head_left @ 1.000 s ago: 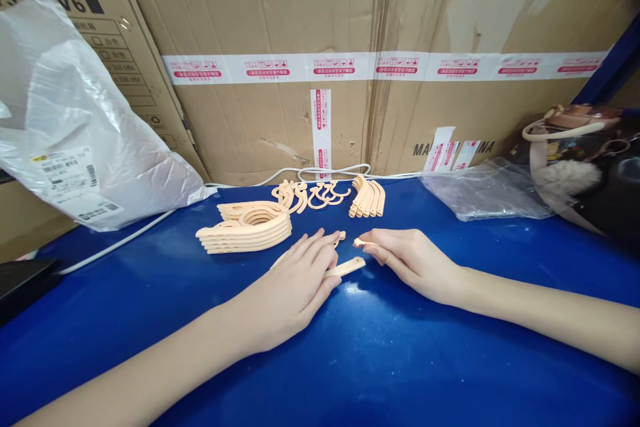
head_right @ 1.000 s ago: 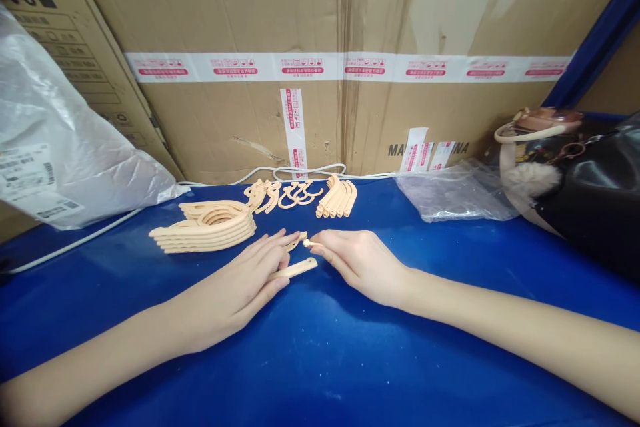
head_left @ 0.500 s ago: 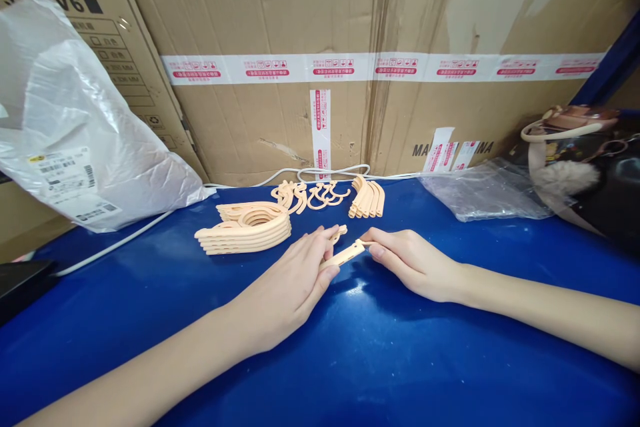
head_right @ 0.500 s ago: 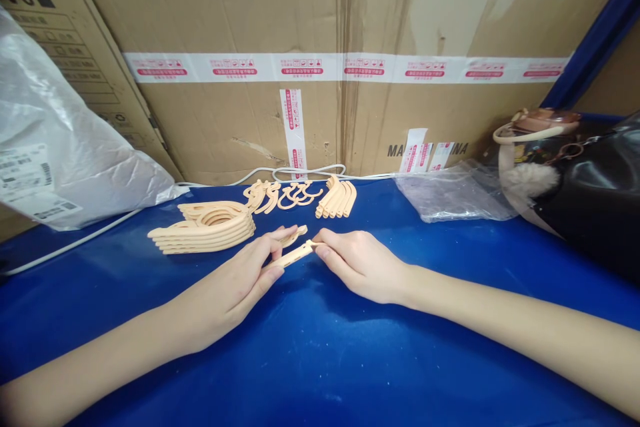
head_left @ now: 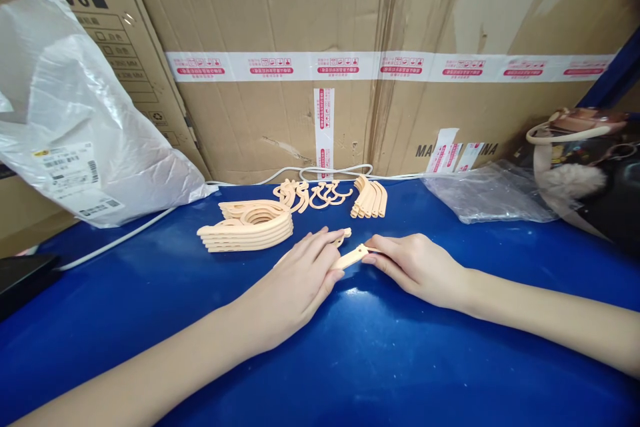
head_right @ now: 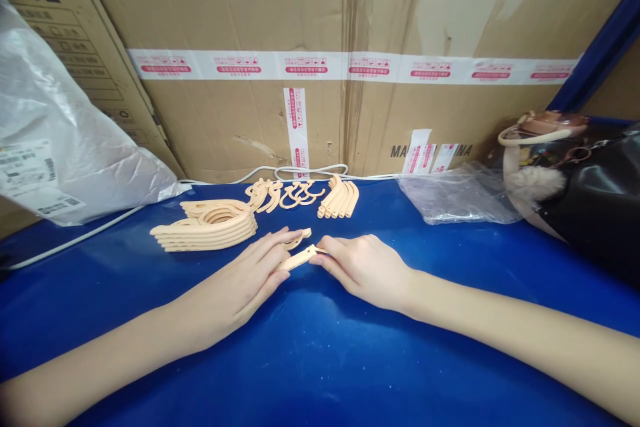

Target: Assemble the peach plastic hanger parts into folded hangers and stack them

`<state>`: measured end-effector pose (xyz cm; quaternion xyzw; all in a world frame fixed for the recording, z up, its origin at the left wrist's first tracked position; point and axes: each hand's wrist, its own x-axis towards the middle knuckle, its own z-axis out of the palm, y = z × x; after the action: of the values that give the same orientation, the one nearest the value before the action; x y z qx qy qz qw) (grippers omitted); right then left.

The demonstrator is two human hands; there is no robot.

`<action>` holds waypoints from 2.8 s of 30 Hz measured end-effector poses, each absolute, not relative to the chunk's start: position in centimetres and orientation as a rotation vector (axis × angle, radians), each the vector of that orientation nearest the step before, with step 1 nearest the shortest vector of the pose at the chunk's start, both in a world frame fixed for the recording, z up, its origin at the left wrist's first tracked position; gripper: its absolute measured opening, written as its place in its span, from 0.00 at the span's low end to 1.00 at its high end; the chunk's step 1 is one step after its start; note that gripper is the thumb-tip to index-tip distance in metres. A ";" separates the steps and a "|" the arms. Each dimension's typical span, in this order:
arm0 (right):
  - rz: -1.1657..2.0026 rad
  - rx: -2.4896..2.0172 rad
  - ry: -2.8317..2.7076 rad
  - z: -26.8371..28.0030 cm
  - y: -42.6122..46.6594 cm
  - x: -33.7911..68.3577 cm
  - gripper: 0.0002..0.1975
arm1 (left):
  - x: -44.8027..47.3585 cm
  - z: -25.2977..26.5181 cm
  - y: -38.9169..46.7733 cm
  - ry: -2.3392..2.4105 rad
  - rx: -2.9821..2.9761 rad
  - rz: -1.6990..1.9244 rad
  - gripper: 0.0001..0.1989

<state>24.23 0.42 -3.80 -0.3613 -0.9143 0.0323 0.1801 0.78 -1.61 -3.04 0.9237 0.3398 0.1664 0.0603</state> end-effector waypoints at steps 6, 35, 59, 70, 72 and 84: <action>-0.180 -0.975 -2.628 -3.7 0.2 24.2 0.23 | 0.7 -2.8 -1.6 1.002 2.805 0.441 0.13; 0.228 -1.119 -2.508 -3.5 0.4 24.2 0.15 | 0.9 -2.9 -1.9 1.032 2.738 0.446 0.13; -0.700 -0.766 -2.611 -3.5 -0.2 24.4 0.21 | 0.5 -2.4 -1.9 0.954 2.690 0.392 0.14; -0.530 -0.758 -2.607 -3.4 -0.2 24.5 0.19 | 0.5 -2.4 -1.7 0.943 2.690 0.370 0.13; -0.503 -0.759 -2.607 -3.5 -0.2 24.6 0.19 | 0.4 -2.5 -1.7 0.939 2.696 0.386 0.13; -0.475 -0.703 -2.588 -3.4 -0.2 24.4 0.18 | 0.5 -2.4 -1.8 0.920 2.721 0.384 0.11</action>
<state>24.43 -0.18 -3.44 -0.2524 -0.9295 -0.1707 0.2077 0.53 -1.83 -2.36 0.9320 0.3152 0.1314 0.1214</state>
